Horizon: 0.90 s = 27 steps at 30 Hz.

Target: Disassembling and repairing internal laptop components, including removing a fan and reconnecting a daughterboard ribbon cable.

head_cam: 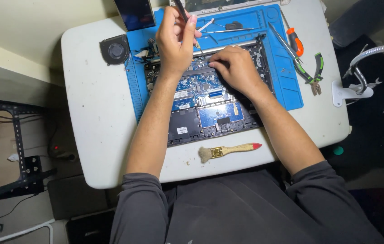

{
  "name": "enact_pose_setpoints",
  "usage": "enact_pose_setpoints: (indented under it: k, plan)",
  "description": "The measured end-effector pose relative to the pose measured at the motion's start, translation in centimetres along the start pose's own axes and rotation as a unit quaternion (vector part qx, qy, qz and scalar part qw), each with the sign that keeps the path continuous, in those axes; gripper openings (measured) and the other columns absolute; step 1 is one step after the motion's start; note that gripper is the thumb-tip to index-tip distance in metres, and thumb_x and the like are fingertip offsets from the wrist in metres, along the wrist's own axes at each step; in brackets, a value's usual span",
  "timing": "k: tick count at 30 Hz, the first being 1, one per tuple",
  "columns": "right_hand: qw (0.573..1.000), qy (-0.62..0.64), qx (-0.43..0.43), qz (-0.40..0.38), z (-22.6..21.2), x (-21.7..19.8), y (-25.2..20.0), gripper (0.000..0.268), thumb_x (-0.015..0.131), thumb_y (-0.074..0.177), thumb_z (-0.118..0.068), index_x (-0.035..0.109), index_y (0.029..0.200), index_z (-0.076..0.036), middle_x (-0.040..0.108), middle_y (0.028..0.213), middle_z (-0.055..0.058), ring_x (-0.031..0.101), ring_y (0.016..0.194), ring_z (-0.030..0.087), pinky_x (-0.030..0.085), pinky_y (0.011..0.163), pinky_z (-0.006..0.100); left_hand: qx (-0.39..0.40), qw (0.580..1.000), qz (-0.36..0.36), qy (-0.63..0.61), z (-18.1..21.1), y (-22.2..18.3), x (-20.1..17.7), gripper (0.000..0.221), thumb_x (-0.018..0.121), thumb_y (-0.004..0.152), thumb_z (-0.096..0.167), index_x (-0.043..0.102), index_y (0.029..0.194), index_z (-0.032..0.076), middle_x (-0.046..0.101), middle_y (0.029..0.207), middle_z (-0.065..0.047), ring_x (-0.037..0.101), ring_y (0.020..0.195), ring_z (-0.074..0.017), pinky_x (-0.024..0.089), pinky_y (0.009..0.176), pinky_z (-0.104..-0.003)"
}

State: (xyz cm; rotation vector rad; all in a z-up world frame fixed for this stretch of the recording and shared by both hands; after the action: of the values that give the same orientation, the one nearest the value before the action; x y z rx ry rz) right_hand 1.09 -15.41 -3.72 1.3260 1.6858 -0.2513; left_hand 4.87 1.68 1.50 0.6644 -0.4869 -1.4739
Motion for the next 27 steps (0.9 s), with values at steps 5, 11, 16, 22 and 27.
enact_pose_setpoints:
  k: [5,11,16,22,27]
  plan:
    - [0.999,-0.004,0.029,-0.020,0.6,0.6,0.2,0.005,0.076,0.099,-0.011,0.076,0.098,-0.007,0.076,0.096,0.008,0.067,0.090,0.024,0.049,0.090,0.043,0.004,1.000,0.010,0.011,0.0,0.0,-0.2,0.011,0.054,0.106,0.019,0.052,0.101,0.009,0.068,0.075,-0.005,0.073,0.061,-0.0125,0.055,0.051,-0.021]
    - [0.998,0.019,0.053,0.003,1.5,0.9,-0.3,0.005,0.073,0.100,-0.009,0.074,0.099,-0.005,0.061,0.098,0.008,0.057,0.093,0.024,0.048,0.085,0.038,-0.016,1.000,-0.010,-0.015,-0.2,0.0,0.0,0.011,0.054,0.106,0.017,0.051,0.100,0.008,0.067,0.075,-0.005,0.073,0.061,-0.0136,0.054,0.051,-0.021]
    - [0.996,0.058,0.061,0.021,1.9,0.8,-0.4,0.003,0.079,0.098,-0.008,0.076,0.097,-0.007,0.057,0.098,0.005,0.056,0.090,0.021,0.048,0.076,0.031,-0.014,0.999,-0.019,-0.025,-0.1,-0.1,0.1,0.011,0.054,0.107,0.018,0.052,0.101,0.008,0.065,0.078,-0.005,0.074,0.063,-0.0145,0.054,0.052,-0.021]
    - [0.997,0.045,0.060,0.005,1.1,0.9,-0.3,0.006,0.068,0.101,-0.006,0.065,0.101,0.000,0.052,0.106,0.012,0.052,0.100,0.027,0.047,0.089,0.038,-0.022,0.999,-0.019,-0.028,0.0,0.0,0.0,0.012,0.054,0.107,0.019,0.051,0.102,0.009,0.066,0.080,-0.006,0.074,0.064,-0.0145,0.056,0.053,-0.021]
    - [0.985,0.117,0.083,0.094,1.0,-0.8,-1.0,0.003,0.057,0.107,-0.004,0.060,0.109,-0.003,0.068,0.096,0.009,0.064,0.084,0.019,0.053,0.073,0.030,-0.049,0.992,0.032,-0.113,-0.4,0.3,-0.7,0.011,0.053,0.107,0.017,0.051,0.104,0.007,0.061,0.086,-0.009,0.074,0.066,-0.0202,0.055,0.055,-0.024]
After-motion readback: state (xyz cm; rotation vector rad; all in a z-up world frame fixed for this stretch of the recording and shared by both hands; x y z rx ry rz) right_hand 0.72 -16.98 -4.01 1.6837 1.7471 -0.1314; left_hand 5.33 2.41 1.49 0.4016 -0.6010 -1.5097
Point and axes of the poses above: each hand's wrist, its own y-axis towards the middle knuckle, its own x-axis out of the palm, z = x × y, the point moved 5 cm from there along y, towards the middle knuckle
